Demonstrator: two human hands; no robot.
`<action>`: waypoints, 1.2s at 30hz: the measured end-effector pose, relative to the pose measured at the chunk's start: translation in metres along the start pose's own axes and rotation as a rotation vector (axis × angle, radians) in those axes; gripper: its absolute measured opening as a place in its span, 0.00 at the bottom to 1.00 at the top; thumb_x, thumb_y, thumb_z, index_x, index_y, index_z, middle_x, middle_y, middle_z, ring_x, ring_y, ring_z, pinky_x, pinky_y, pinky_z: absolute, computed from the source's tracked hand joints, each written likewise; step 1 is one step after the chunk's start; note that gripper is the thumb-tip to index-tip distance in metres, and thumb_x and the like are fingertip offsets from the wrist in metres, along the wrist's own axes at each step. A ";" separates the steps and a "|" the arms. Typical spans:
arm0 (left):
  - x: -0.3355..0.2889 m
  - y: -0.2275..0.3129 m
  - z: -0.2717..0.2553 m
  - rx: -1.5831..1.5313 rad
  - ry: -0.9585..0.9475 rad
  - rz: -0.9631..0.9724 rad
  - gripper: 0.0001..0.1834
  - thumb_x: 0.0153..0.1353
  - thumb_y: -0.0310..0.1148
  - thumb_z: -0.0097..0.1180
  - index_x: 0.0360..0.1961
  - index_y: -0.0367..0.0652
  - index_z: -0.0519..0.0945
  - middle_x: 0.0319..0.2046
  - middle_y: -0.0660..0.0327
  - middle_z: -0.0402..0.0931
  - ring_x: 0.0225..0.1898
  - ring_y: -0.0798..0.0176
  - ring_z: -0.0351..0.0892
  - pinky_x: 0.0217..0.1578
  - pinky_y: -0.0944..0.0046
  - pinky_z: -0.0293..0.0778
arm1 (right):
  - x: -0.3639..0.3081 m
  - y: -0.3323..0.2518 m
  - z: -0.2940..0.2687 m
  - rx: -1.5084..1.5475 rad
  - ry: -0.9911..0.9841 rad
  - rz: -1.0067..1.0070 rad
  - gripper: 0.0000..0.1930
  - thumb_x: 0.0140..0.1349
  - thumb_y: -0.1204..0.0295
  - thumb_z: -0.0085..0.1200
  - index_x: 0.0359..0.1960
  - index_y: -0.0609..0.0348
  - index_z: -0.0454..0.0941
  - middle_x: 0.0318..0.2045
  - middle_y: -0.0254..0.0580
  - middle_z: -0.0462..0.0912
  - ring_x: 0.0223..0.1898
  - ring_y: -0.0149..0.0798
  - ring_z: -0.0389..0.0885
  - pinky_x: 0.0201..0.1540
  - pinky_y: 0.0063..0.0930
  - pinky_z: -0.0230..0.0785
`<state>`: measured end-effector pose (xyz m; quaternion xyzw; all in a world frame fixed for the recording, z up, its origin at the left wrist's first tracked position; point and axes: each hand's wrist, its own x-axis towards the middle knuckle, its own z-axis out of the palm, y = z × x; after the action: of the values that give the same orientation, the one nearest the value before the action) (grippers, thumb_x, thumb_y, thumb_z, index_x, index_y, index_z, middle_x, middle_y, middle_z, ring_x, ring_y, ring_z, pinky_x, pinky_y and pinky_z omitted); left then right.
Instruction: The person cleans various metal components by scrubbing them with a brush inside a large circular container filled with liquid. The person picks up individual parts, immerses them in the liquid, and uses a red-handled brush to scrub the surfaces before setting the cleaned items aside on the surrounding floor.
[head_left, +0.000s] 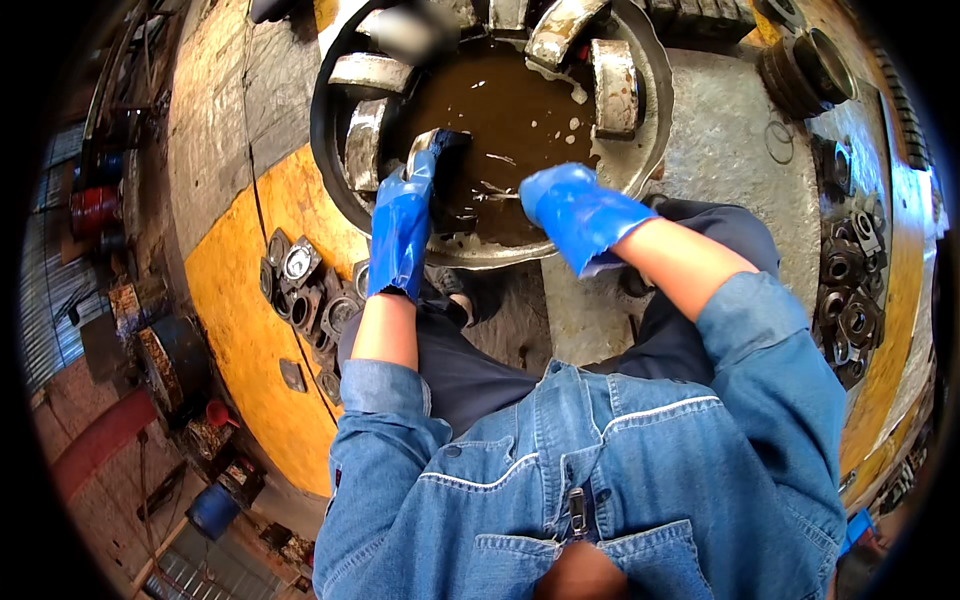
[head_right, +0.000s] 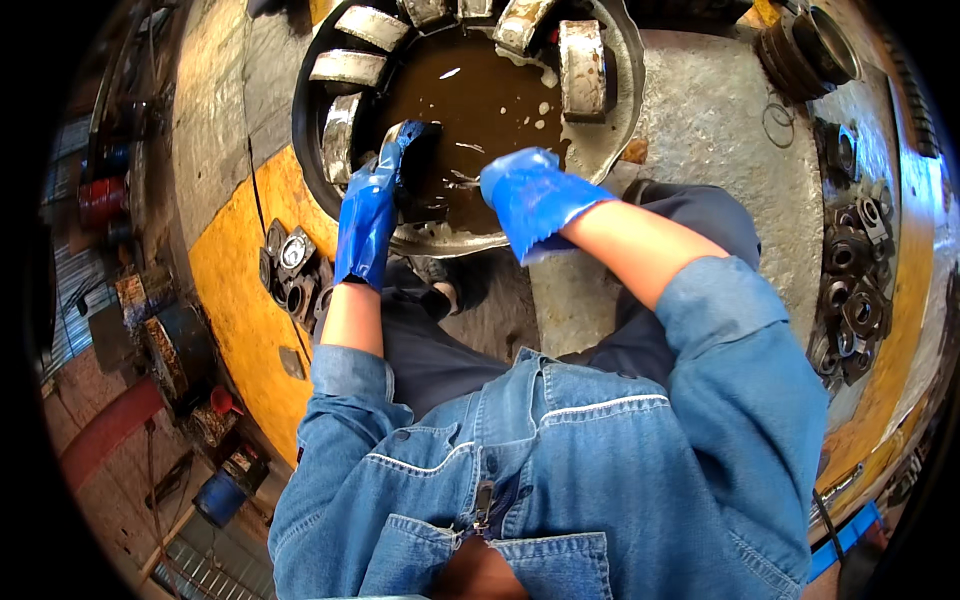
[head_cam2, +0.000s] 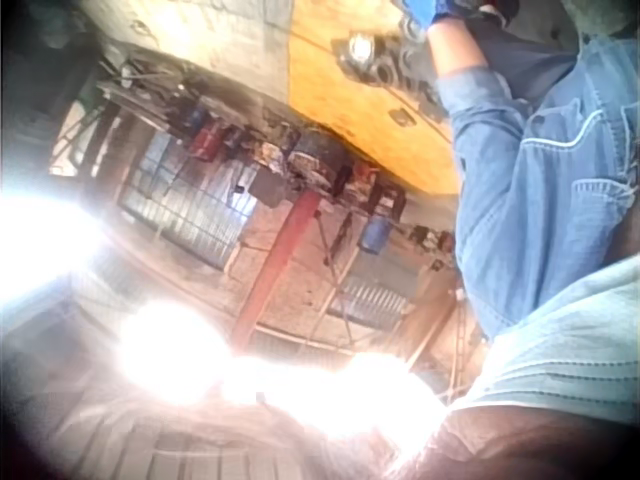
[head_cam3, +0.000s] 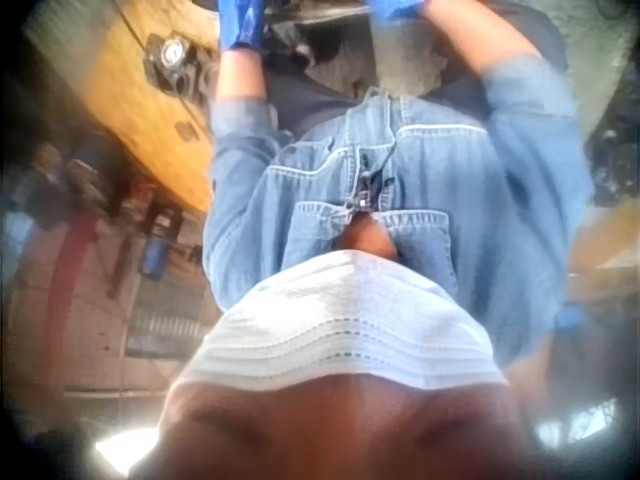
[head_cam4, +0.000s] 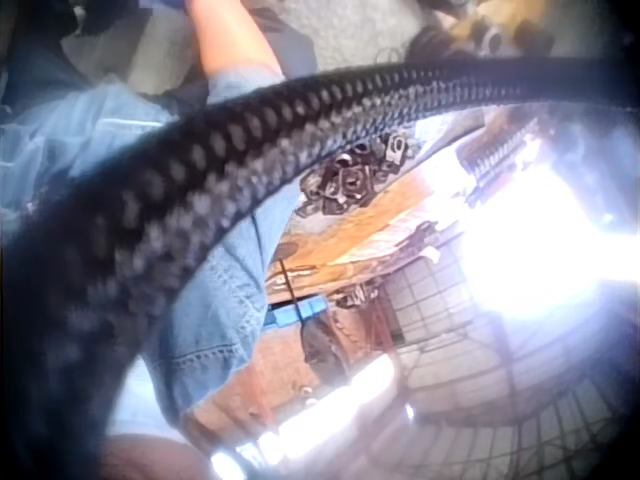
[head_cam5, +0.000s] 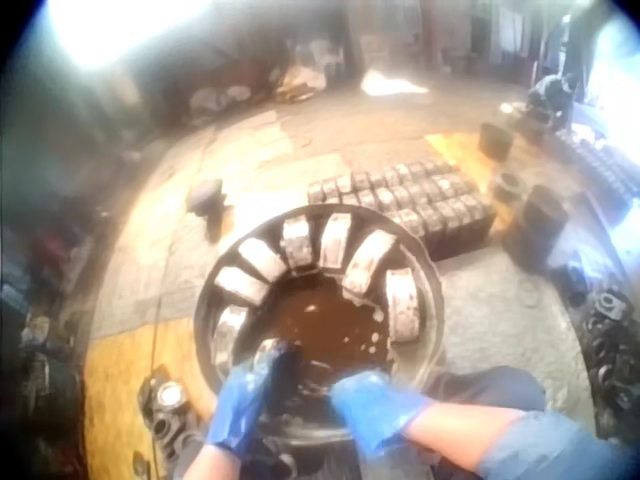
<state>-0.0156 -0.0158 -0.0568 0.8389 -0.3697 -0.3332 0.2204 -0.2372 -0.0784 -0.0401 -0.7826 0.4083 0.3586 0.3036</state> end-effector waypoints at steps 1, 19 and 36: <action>-0.004 0.005 -0.001 0.035 0.019 0.027 0.38 0.71 0.65 0.54 0.49 0.32 0.86 0.27 0.54 0.81 0.31 0.59 0.76 0.35 0.57 0.73 | 0.001 -0.002 0.000 0.003 -0.044 0.052 0.16 0.62 0.71 0.60 0.52 0.52 0.90 0.51 0.44 0.91 0.51 0.53 0.91 0.49 0.52 0.83; -0.024 0.019 -0.016 -0.133 -0.074 0.013 0.42 0.66 0.64 0.53 0.50 0.27 0.85 0.38 0.39 0.87 0.47 0.39 0.87 0.50 0.49 0.78 | -0.105 0.078 0.047 -0.330 0.668 -0.015 0.14 0.72 0.67 0.49 0.36 0.56 0.87 0.37 0.53 0.89 0.40 0.53 0.90 0.41 0.47 0.81; -0.014 0.012 0.000 -0.138 -0.006 0.053 0.42 0.65 0.64 0.54 0.53 0.28 0.84 0.52 0.33 0.83 0.60 0.34 0.80 0.61 0.48 0.75 | -0.067 0.040 -0.028 0.587 0.497 0.092 0.37 0.64 0.46 0.65 0.64 0.65 0.77 0.53 0.56 0.86 0.55 0.44 0.84 0.58 0.40 0.75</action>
<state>-0.0279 -0.0127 -0.0438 0.8106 -0.3687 -0.3544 0.2854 -0.2899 -0.0908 0.0230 -0.7062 0.5896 0.0390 0.3900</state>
